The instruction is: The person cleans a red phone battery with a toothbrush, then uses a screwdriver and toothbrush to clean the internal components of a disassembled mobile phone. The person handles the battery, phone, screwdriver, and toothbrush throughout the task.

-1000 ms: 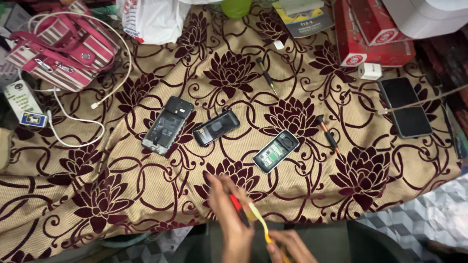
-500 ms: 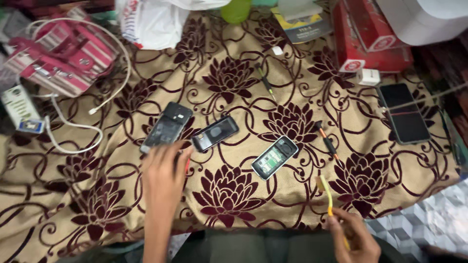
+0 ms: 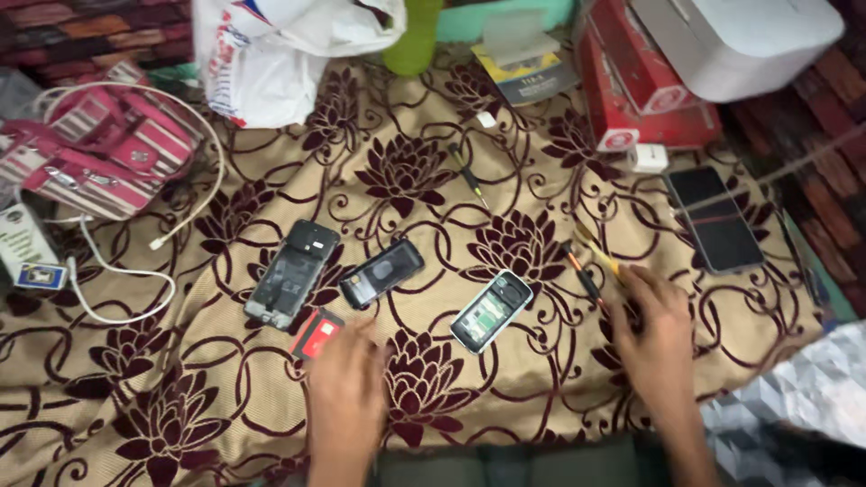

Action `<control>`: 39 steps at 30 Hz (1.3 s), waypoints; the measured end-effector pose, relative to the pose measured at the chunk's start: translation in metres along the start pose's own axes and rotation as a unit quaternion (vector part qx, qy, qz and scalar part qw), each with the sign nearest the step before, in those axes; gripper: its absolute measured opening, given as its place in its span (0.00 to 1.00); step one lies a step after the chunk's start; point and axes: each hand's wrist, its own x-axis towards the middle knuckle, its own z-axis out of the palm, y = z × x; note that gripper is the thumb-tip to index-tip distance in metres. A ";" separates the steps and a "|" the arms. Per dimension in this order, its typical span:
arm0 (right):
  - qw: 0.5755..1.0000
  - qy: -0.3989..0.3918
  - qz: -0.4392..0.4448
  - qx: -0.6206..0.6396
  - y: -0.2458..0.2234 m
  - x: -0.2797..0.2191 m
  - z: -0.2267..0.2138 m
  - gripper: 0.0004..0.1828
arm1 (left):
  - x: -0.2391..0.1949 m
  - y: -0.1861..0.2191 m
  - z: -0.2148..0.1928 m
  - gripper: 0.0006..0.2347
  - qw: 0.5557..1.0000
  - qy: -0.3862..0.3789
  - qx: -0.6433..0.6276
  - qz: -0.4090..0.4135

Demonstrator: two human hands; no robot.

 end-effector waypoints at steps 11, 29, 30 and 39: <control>0.995 -0.049 0.054 -0.067 -0.023 0.001 0.036 0.19 | 0.001 0.063 0.051 0.26 0.988 -0.067 -0.133 0.029; 0.733 -0.142 0.331 0.576 -0.018 0.026 0.057 0.45 | -0.013 0.046 0.064 0.23 0.987 -0.075 -0.141 0.011; 0.736 -0.125 0.333 0.577 -0.017 0.023 0.055 0.45 | -0.014 0.046 0.065 0.22 0.988 -0.066 -0.136 0.024; 0.735 -0.061 0.298 0.606 0.004 0.009 0.073 0.40 | -0.020 0.042 0.072 0.18 0.994 -0.034 -0.077 0.076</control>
